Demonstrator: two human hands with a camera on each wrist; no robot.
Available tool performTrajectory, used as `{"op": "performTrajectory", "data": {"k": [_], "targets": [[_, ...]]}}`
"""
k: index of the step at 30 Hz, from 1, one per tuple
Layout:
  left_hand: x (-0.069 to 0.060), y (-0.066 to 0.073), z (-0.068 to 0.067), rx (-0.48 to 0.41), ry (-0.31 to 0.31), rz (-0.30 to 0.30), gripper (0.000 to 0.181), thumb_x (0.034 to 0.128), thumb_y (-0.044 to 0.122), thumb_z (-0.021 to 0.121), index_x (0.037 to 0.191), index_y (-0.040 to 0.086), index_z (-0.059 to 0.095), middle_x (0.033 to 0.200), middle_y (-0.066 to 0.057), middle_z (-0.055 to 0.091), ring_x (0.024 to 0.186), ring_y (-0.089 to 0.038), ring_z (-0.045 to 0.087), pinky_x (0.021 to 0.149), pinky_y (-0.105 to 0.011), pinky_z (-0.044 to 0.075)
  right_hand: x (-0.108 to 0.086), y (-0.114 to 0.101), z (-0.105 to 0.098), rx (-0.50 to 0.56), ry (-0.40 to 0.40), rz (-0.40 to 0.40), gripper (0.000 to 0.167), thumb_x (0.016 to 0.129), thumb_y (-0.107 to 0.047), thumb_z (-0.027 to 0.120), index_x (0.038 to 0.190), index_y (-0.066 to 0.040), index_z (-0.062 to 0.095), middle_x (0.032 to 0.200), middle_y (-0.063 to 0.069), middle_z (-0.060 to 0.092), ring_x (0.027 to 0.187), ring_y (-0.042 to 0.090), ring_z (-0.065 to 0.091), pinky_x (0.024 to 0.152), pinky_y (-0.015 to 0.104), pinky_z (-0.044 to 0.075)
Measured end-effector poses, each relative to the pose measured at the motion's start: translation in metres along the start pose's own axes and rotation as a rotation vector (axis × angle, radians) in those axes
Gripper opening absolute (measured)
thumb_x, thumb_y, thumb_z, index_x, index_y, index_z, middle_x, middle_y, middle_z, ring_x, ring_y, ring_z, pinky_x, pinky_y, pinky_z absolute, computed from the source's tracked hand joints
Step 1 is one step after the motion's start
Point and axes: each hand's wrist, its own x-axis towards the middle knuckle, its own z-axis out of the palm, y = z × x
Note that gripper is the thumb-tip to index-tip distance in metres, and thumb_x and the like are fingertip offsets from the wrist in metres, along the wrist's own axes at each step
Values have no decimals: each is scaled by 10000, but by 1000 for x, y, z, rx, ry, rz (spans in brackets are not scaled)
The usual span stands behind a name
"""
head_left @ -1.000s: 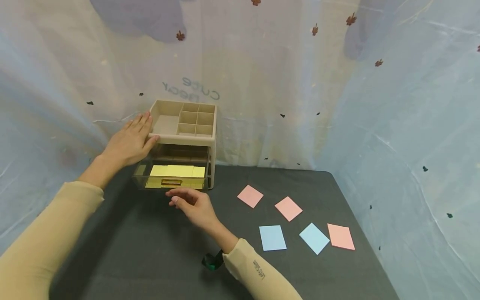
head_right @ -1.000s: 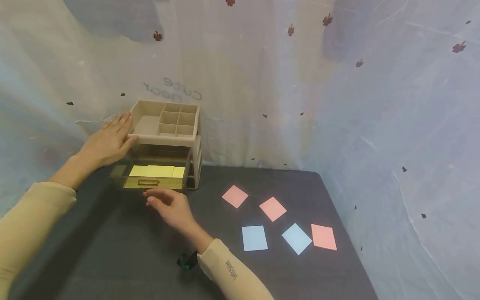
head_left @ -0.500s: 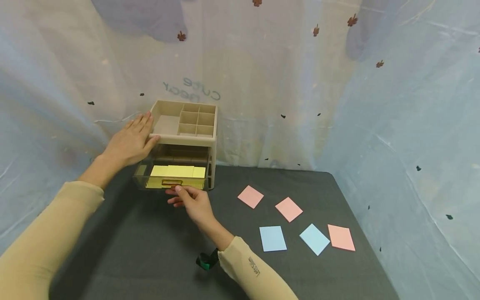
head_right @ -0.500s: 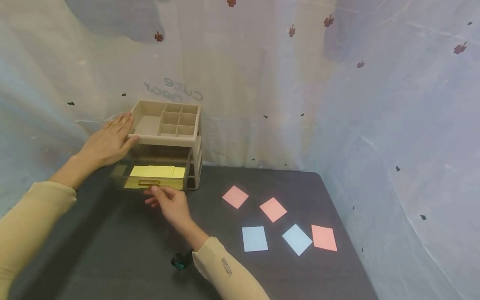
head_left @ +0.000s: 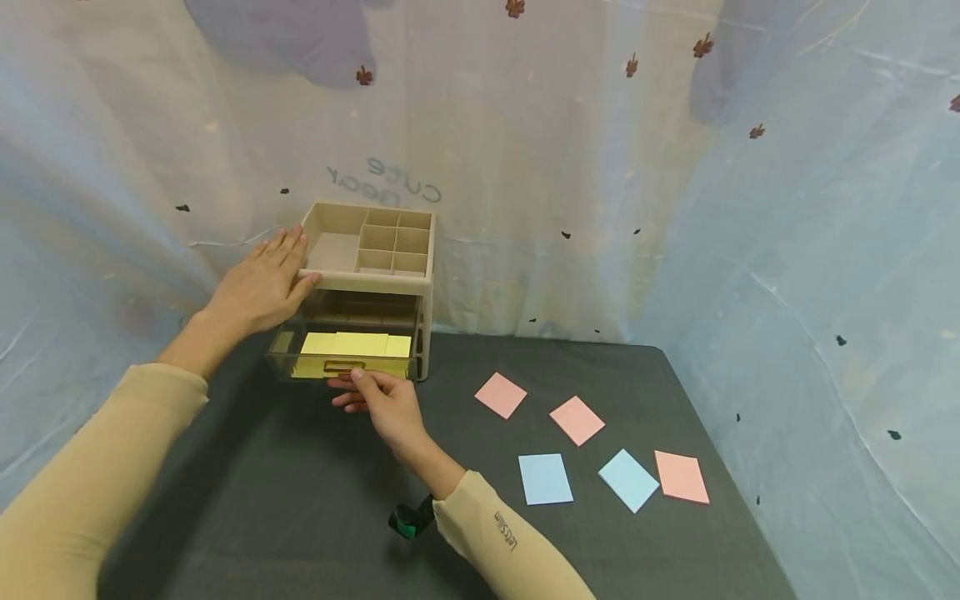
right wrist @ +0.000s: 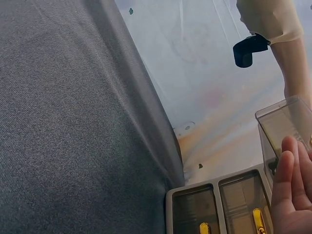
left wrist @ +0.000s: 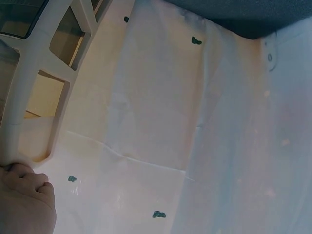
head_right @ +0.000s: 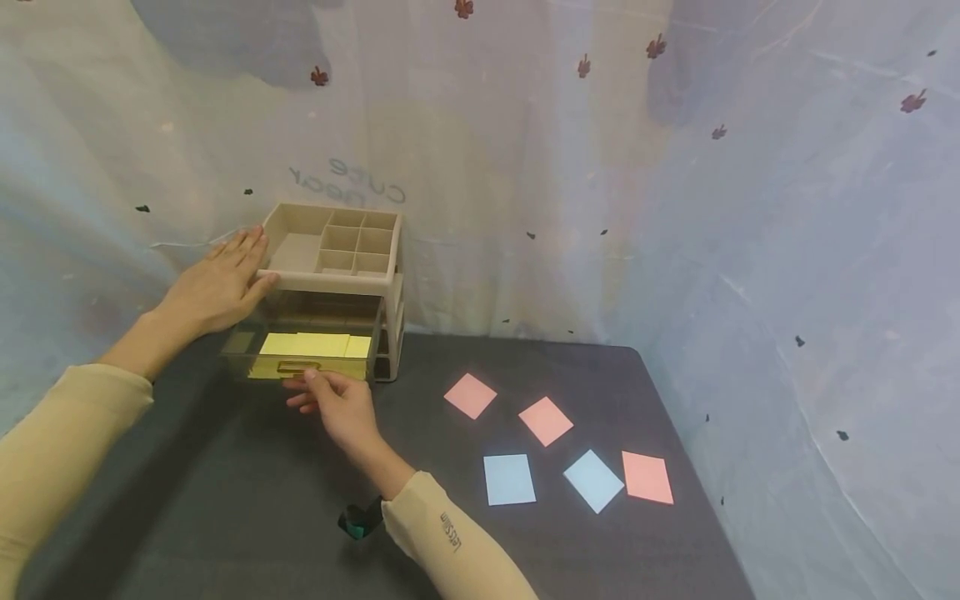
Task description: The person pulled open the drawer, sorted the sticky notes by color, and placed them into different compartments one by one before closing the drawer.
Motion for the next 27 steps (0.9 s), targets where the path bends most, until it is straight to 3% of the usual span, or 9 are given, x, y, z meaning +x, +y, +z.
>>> {"op": "performTrajectory", "data": {"k": [10, 14, 20, 27], "targets": [[1, -2, 0, 9, -5, 7, 783, 1129, 513, 242, 1639, -58, 74, 1720, -237, 11, 1586, -437, 20, 1293, -563, 47, 1, 0, 2, -1, 10, -1, 333, 1090, -278, 572, 1203, -36, 771, 1116, 94, 789, 912, 234, 771, 824, 306, 633], [0, -2, 0, 14, -3, 6, 783, 1130, 510, 248, 1638, -62, 83, 1720, -237, 15, 1584, -442, 42, 1291, -569, 66, 2, -1, 3, -2, 16, 9, 327, 1089, -279, 574, 1196, -46, 776, 1104, 71, 794, 894, 191, 768, 870, 397, 634], [0, -1, -1, 12, 4, 4, 778, 1130, 502, 261, 1634, -71, 110, 1718, -242, 31, 1584, -441, 43, 1291, -568, 70, 5, -2, 4, 4, 17, 7, 342, 1091, -286, 568, 1211, -34, 767, 1121, 95, 788, 953, 293, 768, 939, 598, 577], [1, -1, 0, 8, -2, 3, 785, 1128, 513, 249, 1637, -65, 95, 1719, -243, 27, 1587, -432, 21, 1293, -562, 56, 10, -4, 4, 9, 30, 5, 350, 1091, -269, 570, 1217, -2, 757, 1140, 151, 775, 1021, 434, 729, 940, 626, 563]]}}
